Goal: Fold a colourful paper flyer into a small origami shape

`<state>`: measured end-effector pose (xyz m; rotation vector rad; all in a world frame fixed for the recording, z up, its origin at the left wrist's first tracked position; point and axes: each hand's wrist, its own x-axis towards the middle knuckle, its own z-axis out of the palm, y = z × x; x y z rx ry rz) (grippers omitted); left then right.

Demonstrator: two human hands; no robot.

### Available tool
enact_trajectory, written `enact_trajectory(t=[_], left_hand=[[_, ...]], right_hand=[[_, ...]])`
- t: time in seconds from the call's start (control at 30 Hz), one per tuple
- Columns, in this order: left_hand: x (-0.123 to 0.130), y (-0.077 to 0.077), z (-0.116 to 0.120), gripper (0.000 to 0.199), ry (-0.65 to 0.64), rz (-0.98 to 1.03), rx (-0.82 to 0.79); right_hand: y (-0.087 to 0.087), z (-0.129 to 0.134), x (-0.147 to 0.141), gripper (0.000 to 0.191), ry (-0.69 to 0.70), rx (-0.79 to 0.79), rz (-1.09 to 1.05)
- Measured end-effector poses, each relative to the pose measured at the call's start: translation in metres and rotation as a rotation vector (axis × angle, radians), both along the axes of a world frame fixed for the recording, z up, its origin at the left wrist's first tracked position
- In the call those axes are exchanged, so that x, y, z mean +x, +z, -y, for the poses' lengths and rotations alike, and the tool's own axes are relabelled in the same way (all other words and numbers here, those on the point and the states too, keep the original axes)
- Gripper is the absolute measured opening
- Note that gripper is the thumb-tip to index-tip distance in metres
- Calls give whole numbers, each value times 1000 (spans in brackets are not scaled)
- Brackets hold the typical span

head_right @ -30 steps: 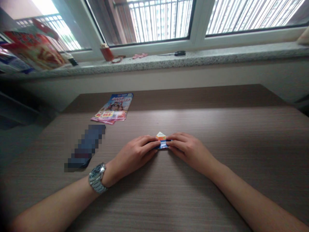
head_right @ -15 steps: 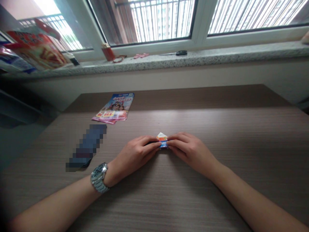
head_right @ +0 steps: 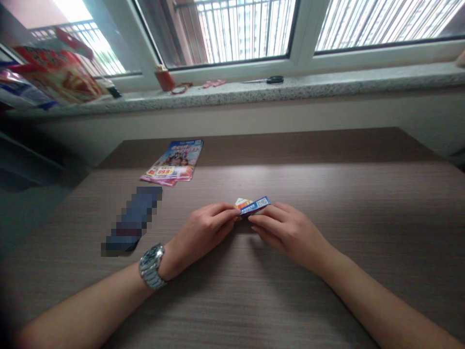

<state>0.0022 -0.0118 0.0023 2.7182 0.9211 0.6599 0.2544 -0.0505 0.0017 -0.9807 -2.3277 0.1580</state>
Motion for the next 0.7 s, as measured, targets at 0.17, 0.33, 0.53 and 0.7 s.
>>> enact_trajectory(t=[0.17, 0.33, 0.53, 0.7], left_hand=[[0, 0, 0, 22, 3, 34, 2], [0, 1, 2, 20, 17, 72, -2], [1, 3, 4, 20, 20, 91, -11], [2, 4, 5, 19, 19, 110, -12]], right_hand=[[-3, -2, -2, 30, -7, -57, 9], [-5, -1, -4, 27, -24, -55, 17], [-4, 0, -8, 33, -30, -96, 21], [-4, 0, -10, 34, -21, -99, -5]])
